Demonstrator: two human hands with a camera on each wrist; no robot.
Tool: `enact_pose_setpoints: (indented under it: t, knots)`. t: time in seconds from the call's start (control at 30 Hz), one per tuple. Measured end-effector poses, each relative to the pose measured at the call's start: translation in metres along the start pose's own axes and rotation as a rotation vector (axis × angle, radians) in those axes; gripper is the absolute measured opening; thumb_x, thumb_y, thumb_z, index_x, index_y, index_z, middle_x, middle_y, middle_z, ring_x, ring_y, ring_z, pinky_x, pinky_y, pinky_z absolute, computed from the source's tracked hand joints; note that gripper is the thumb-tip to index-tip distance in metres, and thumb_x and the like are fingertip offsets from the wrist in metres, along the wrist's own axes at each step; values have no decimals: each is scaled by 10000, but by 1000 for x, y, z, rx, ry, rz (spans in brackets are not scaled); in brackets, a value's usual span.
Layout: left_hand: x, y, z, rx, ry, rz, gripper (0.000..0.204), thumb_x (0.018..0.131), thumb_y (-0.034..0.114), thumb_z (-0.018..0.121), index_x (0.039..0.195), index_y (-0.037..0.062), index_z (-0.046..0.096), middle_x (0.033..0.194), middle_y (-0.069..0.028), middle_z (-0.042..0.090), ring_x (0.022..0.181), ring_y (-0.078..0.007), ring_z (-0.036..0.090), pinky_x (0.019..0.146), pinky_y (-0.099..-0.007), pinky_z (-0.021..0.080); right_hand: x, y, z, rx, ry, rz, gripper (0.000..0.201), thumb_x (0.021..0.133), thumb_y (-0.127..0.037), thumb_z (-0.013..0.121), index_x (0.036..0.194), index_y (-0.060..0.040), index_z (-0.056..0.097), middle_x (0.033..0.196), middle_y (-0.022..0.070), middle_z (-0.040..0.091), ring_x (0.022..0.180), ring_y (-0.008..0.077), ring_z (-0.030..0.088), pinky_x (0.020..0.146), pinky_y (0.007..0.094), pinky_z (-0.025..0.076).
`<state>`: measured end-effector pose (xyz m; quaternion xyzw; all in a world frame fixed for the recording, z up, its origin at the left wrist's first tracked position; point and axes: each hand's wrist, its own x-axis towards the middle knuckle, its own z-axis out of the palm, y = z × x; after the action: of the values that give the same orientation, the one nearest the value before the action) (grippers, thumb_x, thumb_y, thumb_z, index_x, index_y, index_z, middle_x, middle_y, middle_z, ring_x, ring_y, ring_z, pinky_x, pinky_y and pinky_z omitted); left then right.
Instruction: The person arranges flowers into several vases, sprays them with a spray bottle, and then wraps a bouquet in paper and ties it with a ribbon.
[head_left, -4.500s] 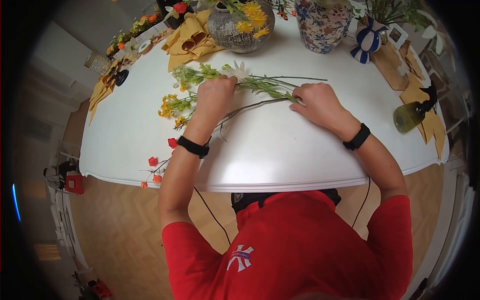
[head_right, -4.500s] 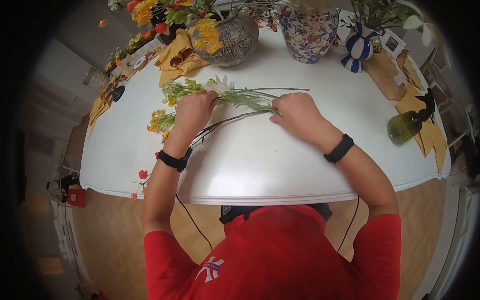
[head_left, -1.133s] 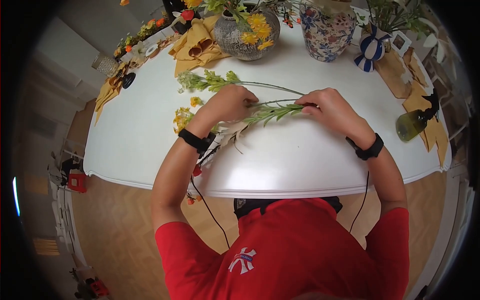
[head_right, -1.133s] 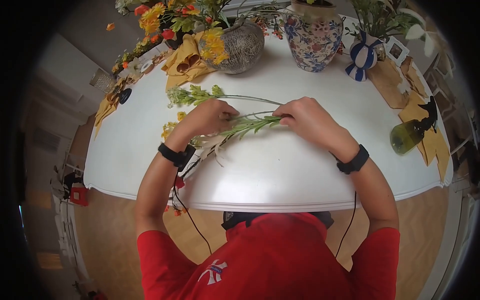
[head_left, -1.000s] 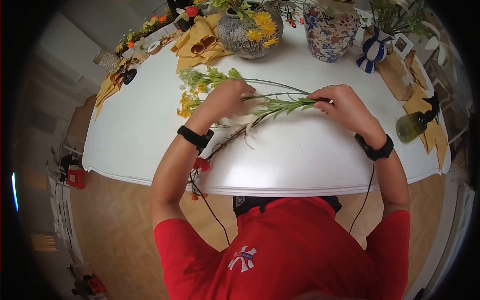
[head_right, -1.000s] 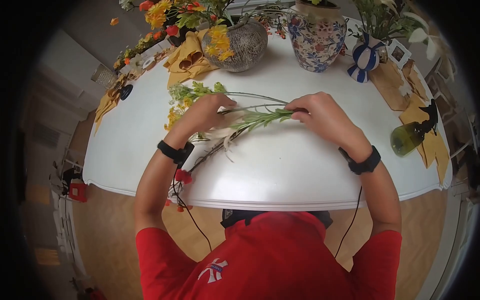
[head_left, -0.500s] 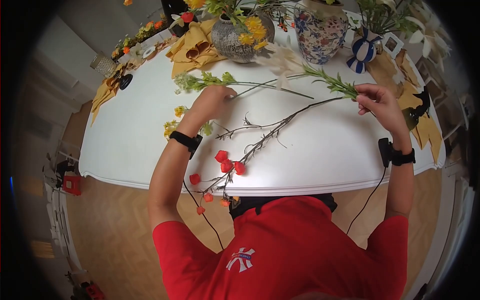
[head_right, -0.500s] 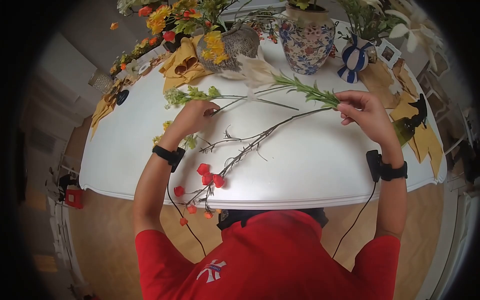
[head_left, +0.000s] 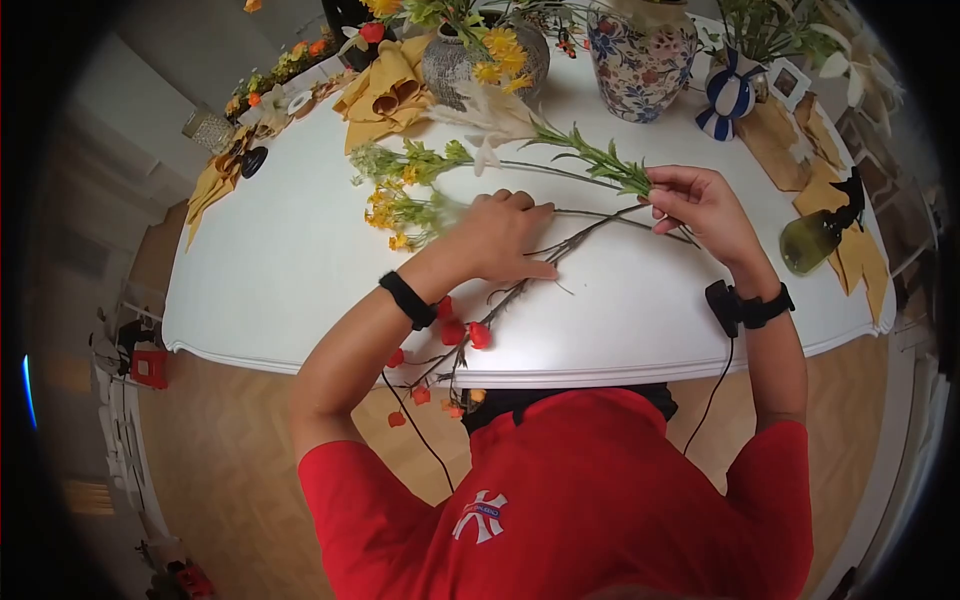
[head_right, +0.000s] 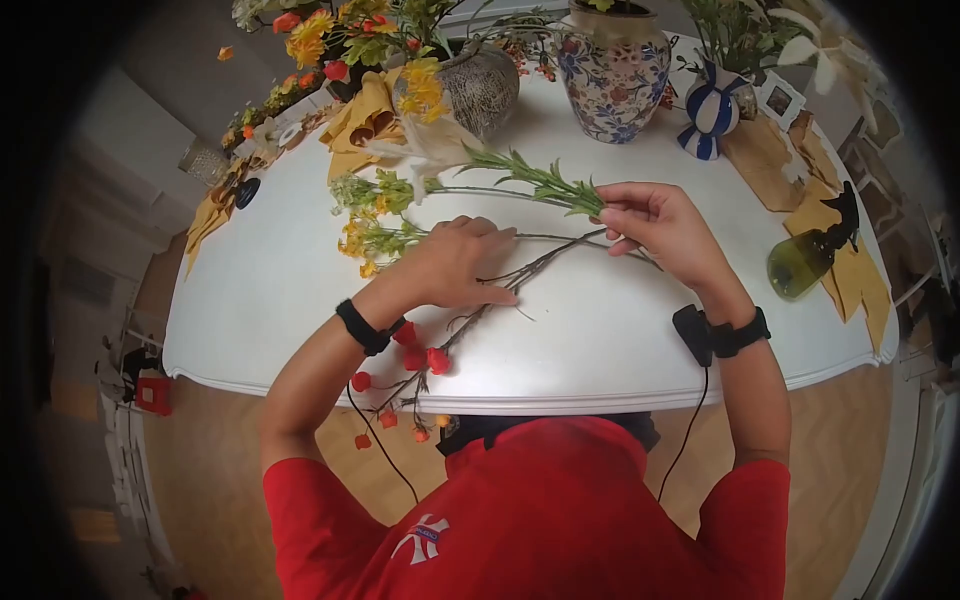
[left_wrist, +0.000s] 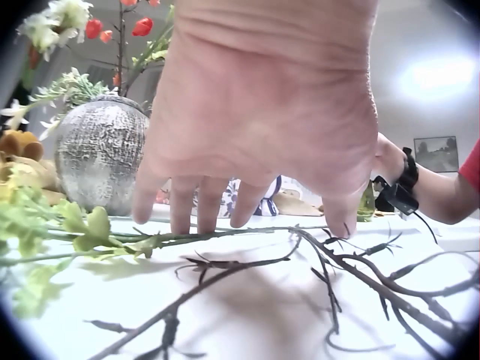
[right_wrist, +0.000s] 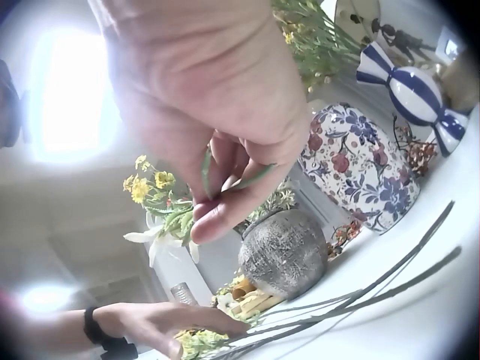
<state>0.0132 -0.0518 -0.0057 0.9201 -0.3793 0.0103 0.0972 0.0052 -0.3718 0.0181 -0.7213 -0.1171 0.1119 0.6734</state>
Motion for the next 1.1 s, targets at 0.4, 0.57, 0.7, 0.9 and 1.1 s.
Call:
enact_pose_setpoints:
  t: [0.4,0.57,0.7,0.9,1.1]
  knots:
    - [1,-32,1,54,47,43,462,818,71,709,1279,54,679,983,-166,681,959,-370,660,845,-465,545,18,4,48,477,-523,52,317,1037,-107,619,1313,46,595,1115,48,634,909,83,633,903,401,646]
    - [-22,2,-69,-469,59,-231,498,893,157,776,1349,13,637,975,-104,690,912,-203,646,828,-355,533,26,-6,80,319,-459,30,257,1036,-84,604,1261,39,616,1050,31,641,895,88,646,909,356,630]
    - [-46,13,-73,-1000,386,-189,471,968,203,742,1384,21,616,882,13,621,747,-52,540,649,-229,455,35,-8,104,158,-397,-77,332,1019,-60,621,1326,67,612,1106,64,682,879,93,658,858,288,597]
    - [-62,-6,-65,-897,547,-273,250,1023,231,688,1162,26,652,828,36,604,670,-37,490,588,-217,407,54,-27,136,-268,-248,-444,335,986,-113,675,1300,3,667,1106,112,721,919,202,708,849,337,584]
    - [-69,-29,-94,-651,687,-283,215,1024,206,685,1098,4,669,786,40,591,659,-37,481,578,-228,388,93,-71,175,-771,54,-979,253,897,-175,745,1117,-49,744,1065,114,720,942,335,693,800,407,562]
